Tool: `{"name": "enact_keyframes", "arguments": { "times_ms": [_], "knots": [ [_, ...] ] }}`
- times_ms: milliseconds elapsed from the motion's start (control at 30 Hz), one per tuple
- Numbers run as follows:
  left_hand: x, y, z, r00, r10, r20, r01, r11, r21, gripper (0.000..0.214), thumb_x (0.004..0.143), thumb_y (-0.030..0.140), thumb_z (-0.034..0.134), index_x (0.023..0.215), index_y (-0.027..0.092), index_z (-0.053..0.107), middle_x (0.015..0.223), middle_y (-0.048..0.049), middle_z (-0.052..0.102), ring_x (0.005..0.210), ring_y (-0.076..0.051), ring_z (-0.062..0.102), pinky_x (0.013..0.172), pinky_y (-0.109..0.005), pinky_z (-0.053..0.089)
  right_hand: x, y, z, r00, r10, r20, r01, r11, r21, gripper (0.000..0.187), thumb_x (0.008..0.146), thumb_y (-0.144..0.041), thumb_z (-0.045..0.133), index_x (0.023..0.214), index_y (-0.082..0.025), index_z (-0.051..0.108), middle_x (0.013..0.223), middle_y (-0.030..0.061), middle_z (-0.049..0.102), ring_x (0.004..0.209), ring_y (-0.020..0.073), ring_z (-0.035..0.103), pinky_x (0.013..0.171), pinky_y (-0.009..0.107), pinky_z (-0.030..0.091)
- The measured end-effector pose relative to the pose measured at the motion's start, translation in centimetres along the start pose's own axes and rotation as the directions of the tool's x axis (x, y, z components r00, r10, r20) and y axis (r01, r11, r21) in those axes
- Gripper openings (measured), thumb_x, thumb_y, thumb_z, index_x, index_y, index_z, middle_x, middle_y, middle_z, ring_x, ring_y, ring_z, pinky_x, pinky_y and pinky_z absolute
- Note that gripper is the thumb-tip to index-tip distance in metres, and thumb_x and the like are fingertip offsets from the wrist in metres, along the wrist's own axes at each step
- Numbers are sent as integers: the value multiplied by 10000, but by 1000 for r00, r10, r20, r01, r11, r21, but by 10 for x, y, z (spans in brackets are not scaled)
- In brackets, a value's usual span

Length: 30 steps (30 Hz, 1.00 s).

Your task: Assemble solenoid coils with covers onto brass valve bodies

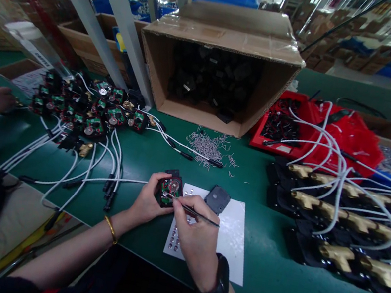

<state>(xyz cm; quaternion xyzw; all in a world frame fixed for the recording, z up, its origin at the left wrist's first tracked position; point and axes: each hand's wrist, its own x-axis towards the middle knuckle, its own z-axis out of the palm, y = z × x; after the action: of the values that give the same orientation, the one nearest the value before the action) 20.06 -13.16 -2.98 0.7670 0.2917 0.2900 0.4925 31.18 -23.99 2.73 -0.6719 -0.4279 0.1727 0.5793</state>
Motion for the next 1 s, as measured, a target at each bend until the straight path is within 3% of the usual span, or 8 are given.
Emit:
{"name": "enact_keyframes", "arguments": {
  "times_ms": [267,467,733,800,900,967,1000],
  "knots": [
    [0,4,-1,1000,-23,8,23,1000,-5,697,589,348,788,1144,190,398,1089,-82,538,963,-232,589,862,-392,486,4,-1,-1,999,44,26,-44,999,9,58,791,-234,629,752,-192,640,710,23,647,662,161,626,600,270,531],
    [0,5,0,1000,-18,-1,18,998,63,703,586,305,791,1152,191,391,1094,-73,541,975,-224,579,849,-381,484,7,4,-6,970,232,77,-244,942,232,137,758,-316,674,786,-185,643,717,30,681,655,180,660,598,286,560],
    [0,9,-1,1000,-21,0,21,994,104,713,566,280,798,1148,195,396,1121,-68,532,1012,-227,557,877,-387,462,6,10,-10,951,293,98,-309,885,350,223,737,-351,697,838,-166,624,739,58,692,646,193,659,617,333,561],
    [1,8,-1,1000,-26,-1,26,994,102,723,562,278,803,1151,198,390,1124,-65,529,1016,-224,552,884,-387,459,8,12,-20,958,283,41,-282,908,311,220,775,-372,655,844,-167,617,802,74,686,713,206,657,635,341,551],
    [1,8,-2,999,-35,2,34,994,101,726,563,272,804,1155,199,390,1130,-63,524,1026,-224,546,894,-390,453,14,18,-46,975,166,-145,-146,980,136,292,877,-421,487,751,-177,586,899,90,652,873,218,617,738,351,507],
    [2,9,-2,999,-42,6,42,995,86,733,560,275,806,1159,201,391,1134,-63,524,1026,-228,549,892,-391,456,19,24,-64,968,103,-228,-133,983,-123,374,910,-458,377,724,-187,555,801,80,631,784,212,608,691,340,480],
    [2,9,-2,999,-44,7,43,996,75,737,556,278,808,1160,202,393,1136,-63,525,1025,-229,551,891,-392,457,22,28,-70,969,98,-226,-165,940,-300,393,910,-484,345,762,-190,560,723,70,613,694,213,599,628,336,463]
  ]
}}
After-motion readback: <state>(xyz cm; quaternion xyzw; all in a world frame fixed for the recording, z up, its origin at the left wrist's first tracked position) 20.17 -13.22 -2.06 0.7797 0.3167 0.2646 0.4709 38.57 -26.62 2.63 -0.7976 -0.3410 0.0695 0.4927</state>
